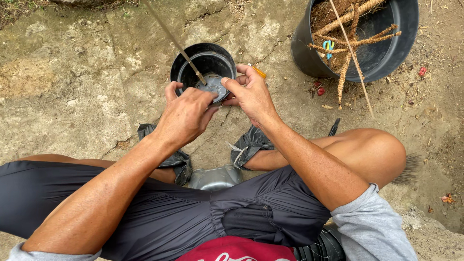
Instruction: The person uses pliers to bend and secure a metal rod into a black plastic pot, then threads a white string through the rod and pot to create a loop. They then insert a star-shaped woven object into the pot.
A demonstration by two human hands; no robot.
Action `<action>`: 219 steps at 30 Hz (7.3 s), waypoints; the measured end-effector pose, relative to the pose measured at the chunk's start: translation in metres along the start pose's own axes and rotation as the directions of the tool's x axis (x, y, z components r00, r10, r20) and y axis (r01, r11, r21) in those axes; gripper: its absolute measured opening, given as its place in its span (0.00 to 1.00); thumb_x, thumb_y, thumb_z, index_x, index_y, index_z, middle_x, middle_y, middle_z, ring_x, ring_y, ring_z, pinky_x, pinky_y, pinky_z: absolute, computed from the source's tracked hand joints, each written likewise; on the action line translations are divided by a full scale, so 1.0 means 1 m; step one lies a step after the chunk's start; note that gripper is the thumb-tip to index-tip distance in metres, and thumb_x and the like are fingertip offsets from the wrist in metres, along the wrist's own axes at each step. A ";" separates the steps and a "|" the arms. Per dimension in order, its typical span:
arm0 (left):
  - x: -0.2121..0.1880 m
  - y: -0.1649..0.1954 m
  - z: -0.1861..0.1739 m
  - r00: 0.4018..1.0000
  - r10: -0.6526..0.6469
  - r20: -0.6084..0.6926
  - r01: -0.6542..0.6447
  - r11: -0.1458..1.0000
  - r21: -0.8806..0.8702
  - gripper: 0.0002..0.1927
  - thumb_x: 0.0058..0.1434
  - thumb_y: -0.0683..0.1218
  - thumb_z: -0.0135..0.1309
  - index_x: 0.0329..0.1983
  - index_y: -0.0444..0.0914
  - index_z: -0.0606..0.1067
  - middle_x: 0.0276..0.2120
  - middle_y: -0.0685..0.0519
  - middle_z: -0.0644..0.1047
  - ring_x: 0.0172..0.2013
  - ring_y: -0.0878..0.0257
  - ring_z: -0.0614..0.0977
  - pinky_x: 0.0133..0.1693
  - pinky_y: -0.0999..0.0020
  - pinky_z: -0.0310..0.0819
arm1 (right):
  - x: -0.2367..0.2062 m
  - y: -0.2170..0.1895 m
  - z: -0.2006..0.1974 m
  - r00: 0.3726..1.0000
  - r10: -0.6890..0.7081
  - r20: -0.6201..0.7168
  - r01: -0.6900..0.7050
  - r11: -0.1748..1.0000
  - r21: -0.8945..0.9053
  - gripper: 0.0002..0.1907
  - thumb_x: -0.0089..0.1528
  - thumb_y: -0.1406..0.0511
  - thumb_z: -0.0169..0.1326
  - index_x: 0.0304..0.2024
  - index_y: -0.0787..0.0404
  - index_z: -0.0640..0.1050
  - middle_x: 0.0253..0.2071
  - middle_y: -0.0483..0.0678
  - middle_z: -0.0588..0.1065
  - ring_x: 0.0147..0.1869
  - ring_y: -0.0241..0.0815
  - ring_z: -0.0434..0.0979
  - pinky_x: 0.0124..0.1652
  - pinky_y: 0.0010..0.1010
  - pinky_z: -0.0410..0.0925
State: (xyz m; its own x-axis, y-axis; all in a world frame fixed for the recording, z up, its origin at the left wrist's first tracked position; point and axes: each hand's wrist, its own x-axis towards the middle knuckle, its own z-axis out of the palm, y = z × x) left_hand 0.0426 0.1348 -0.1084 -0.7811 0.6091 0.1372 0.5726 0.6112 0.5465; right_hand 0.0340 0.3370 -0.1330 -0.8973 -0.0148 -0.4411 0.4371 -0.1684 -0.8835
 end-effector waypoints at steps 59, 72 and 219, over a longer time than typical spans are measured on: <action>0.018 -0.016 -0.170 0.884 -0.414 -0.215 0.148 0.686 -0.712 0.13 0.70 0.40 0.57 0.57 0.33 0.77 0.42 0.52 0.84 0.42 0.69 0.83 0.45 0.73 0.79 | -0.019 -0.169 0.058 0.527 -0.764 0.373 0.827 0.360 -0.431 0.07 0.73 0.72 0.63 0.53 0.62 0.83 0.33 0.42 0.77 0.31 0.28 0.70 0.30 0.20 0.62; -0.008 -0.002 -0.172 0.929 -0.285 -0.235 0.037 0.706 -0.708 0.16 0.70 0.42 0.58 0.59 0.34 0.76 0.47 0.51 0.83 0.47 0.66 0.85 0.50 0.69 0.82 | -0.067 -0.154 0.077 0.626 -0.681 0.379 0.762 0.433 -0.481 0.08 0.69 0.74 0.60 0.50 0.65 0.82 0.32 0.41 0.75 0.29 0.22 0.64 0.28 0.18 0.56; -0.010 0.002 -0.129 0.897 -0.307 -0.317 0.054 0.789 -0.612 0.10 0.70 0.38 0.57 0.53 0.37 0.76 0.44 0.53 0.83 0.49 0.64 0.87 0.46 0.70 0.82 | -0.042 -0.123 0.090 0.772 -0.562 0.297 0.634 0.643 -0.429 0.07 0.69 0.74 0.61 0.50 0.68 0.82 0.42 0.43 0.76 0.43 0.26 0.75 0.41 0.17 0.69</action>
State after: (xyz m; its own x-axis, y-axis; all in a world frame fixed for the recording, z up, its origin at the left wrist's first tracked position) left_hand 0.0197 0.0650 -0.0023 -0.9558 0.1984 0.2170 0.2571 0.2058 0.9442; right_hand 0.0124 0.2697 0.0088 -0.9564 -0.2098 0.2031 -0.2614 0.3051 -0.9158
